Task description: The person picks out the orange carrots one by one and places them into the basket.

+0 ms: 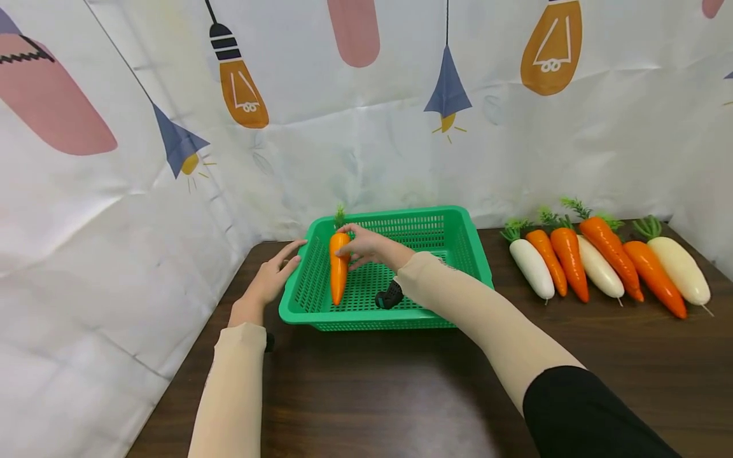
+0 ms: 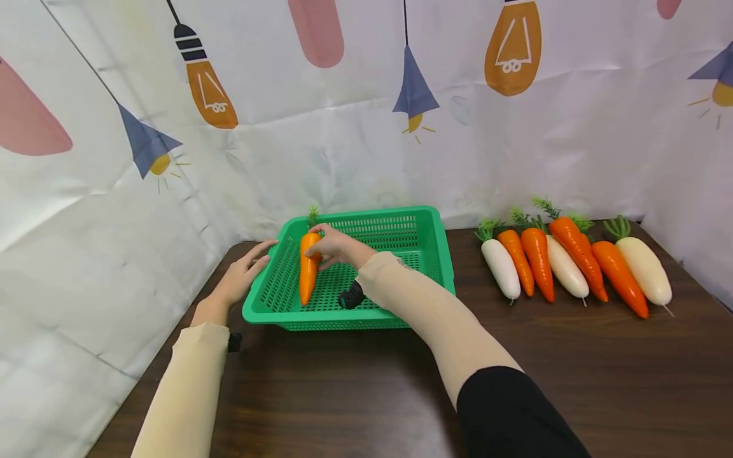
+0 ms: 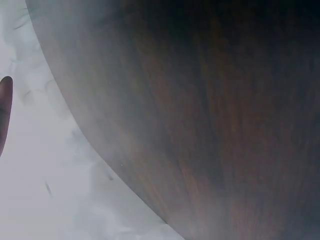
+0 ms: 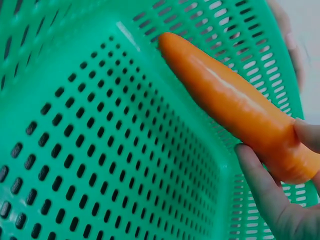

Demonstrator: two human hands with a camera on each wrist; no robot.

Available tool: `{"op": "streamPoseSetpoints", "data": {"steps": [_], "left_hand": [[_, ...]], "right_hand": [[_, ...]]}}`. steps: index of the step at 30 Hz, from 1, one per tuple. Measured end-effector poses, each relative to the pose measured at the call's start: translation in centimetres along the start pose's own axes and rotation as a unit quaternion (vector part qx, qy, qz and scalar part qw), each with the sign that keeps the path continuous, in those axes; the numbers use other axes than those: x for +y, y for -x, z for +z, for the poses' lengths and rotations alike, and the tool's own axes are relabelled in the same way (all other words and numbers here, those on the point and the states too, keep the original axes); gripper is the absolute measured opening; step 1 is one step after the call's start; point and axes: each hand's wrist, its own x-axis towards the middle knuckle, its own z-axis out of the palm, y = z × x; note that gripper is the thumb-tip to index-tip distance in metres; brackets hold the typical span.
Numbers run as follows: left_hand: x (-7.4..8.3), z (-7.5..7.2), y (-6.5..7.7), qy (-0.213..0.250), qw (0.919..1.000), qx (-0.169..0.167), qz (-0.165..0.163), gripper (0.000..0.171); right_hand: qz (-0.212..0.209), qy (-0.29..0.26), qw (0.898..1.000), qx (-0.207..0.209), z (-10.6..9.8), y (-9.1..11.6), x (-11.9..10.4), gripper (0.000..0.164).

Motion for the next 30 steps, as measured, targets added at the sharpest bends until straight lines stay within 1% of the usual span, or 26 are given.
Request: {"op": "streamPoseSetpoints", "data": {"steps": [7,13,18,24,30], "left_hand": [[0.1,0.2,0.2,0.008,1.0,0.004,0.004,0.053],[-0.1,0.2,0.0,0.01,0.9999,0.007,0.005,0.053],[-0.4,0.1,-0.1,0.009,1.0,0.003,0.003,0.054],[-0.3,0.2,0.1,0.011,0.9999,0.007,0.002,0.054],[-0.1,0.2,0.1,0.008,0.9999,0.009,0.0,0.054]], "right_hand": [[0.026,0.042,0.999,-0.005,-0.2,-0.3,0.9,0.06],[0.022,0.048,0.999,-0.011,-0.2,-0.7,1.4,0.063],[0.04,0.063,0.997,-0.012,-0.2,-1.0,1.9,0.063],[0.061,0.114,0.991,-0.037,-0.4,-0.8,2.3,0.061],[0.064,0.166,0.983,-0.047,-0.6,-0.4,2.3,0.059]]}}
